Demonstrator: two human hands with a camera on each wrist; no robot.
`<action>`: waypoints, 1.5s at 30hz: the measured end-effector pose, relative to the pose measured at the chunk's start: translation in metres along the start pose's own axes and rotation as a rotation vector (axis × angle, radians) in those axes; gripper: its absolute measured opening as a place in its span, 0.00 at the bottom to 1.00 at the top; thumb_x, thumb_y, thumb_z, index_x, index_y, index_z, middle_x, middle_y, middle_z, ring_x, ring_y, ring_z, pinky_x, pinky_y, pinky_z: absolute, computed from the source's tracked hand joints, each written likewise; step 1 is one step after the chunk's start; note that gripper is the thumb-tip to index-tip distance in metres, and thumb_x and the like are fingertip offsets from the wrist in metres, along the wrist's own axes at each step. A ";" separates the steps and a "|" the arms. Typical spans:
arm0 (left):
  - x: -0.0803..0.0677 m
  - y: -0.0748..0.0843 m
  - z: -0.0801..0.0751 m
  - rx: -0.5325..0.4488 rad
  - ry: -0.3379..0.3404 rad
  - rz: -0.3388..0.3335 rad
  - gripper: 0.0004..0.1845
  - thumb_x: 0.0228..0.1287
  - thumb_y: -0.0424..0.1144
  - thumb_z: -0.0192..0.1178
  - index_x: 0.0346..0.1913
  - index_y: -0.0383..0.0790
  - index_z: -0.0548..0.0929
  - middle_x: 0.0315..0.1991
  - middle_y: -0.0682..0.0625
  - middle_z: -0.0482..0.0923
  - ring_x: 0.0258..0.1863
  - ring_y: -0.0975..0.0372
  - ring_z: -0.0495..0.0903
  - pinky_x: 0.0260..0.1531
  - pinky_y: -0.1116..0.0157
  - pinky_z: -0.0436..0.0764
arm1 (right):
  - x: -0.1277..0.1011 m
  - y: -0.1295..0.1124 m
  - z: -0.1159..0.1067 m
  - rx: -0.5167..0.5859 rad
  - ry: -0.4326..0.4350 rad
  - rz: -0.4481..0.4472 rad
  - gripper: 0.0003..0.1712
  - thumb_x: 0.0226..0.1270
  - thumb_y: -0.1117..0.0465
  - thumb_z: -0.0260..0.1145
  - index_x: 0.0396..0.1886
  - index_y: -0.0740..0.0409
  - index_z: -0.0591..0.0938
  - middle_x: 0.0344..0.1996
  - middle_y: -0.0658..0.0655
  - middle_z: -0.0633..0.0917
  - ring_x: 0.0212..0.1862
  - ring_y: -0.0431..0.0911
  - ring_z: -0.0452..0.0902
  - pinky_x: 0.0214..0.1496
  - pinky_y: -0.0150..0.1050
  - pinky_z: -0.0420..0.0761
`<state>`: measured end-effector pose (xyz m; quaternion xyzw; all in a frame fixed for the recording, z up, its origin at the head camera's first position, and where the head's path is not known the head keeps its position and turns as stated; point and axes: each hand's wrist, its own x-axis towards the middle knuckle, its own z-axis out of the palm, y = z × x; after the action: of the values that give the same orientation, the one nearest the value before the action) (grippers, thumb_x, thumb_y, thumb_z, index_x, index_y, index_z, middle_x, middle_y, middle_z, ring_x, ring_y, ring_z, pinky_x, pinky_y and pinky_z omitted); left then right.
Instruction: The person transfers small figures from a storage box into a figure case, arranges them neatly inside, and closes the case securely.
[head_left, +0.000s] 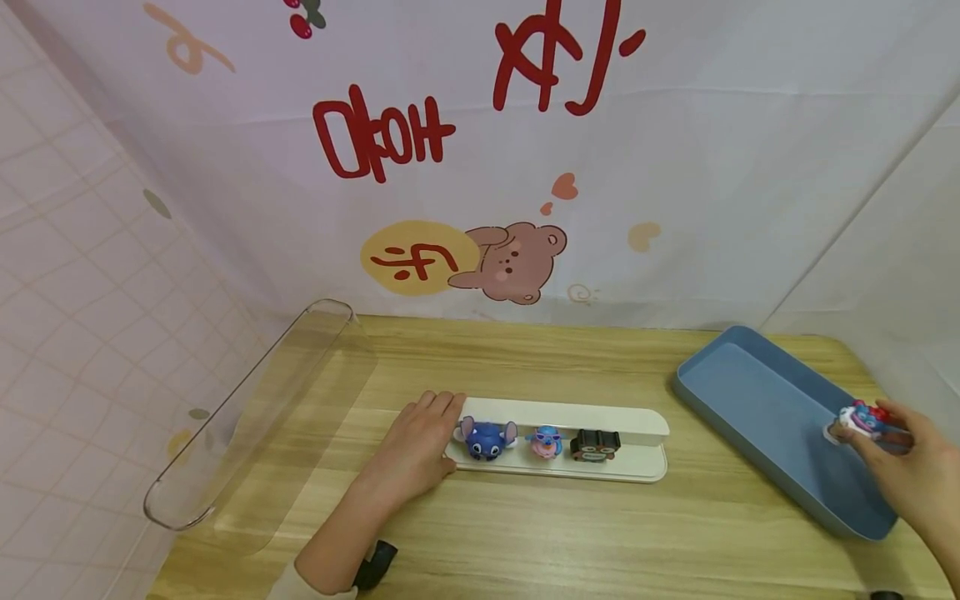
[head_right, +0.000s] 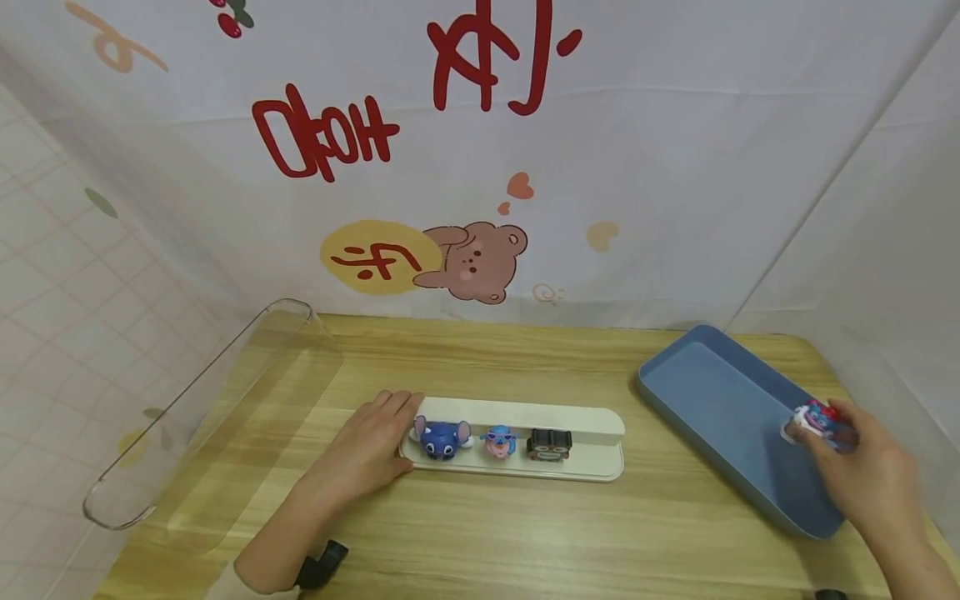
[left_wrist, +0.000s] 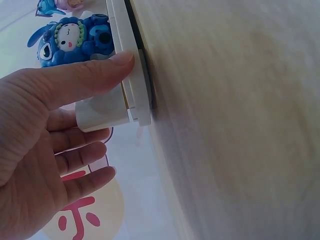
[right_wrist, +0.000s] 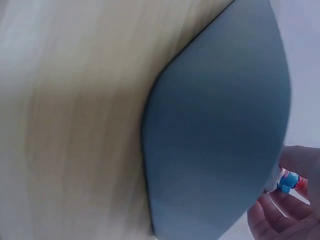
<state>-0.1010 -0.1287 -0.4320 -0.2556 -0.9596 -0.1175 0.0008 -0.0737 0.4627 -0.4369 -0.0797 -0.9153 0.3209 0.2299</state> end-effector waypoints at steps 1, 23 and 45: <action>0.000 0.000 0.000 0.000 0.002 0.001 0.51 0.47 0.37 0.85 0.74 0.31 0.71 0.65 0.41 0.76 0.61 0.50 0.74 0.60 0.49 0.77 | 0.000 -0.002 0.000 -0.001 0.008 -0.004 0.32 0.64 0.78 0.71 0.64 0.85 0.70 0.35 0.19 0.69 0.33 0.08 0.63 0.27 0.13 0.70; 0.001 -0.001 0.001 0.008 -0.008 -0.004 0.51 0.47 0.38 0.85 0.74 0.31 0.70 0.65 0.41 0.76 0.62 0.50 0.73 0.61 0.49 0.77 | -0.006 -0.059 0.008 0.104 0.097 -0.187 0.35 0.52 0.88 0.72 0.63 0.77 0.78 0.46 0.19 0.74 0.43 0.13 0.72 0.42 0.11 0.72; 0.002 -0.001 0.000 0.015 -0.008 0.001 0.50 0.48 0.38 0.85 0.74 0.31 0.70 0.65 0.41 0.76 0.62 0.50 0.74 0.59 0.50 0.77 | -0.019 -0.102 0.011 0.089 0.037 -0.344 0.39 0.43 0.82 0.81 0.61 0.73 0.82 0.47 0.18 0.78 0.42 0.12 0.74 0.41 0.11 0.72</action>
<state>-0.1027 -0.1287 -0.4326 -0.2568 -0.9603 -0.1093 -0.0009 -0.0621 0.3715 -0.3876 0.0828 -0.8959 0.3156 0.3015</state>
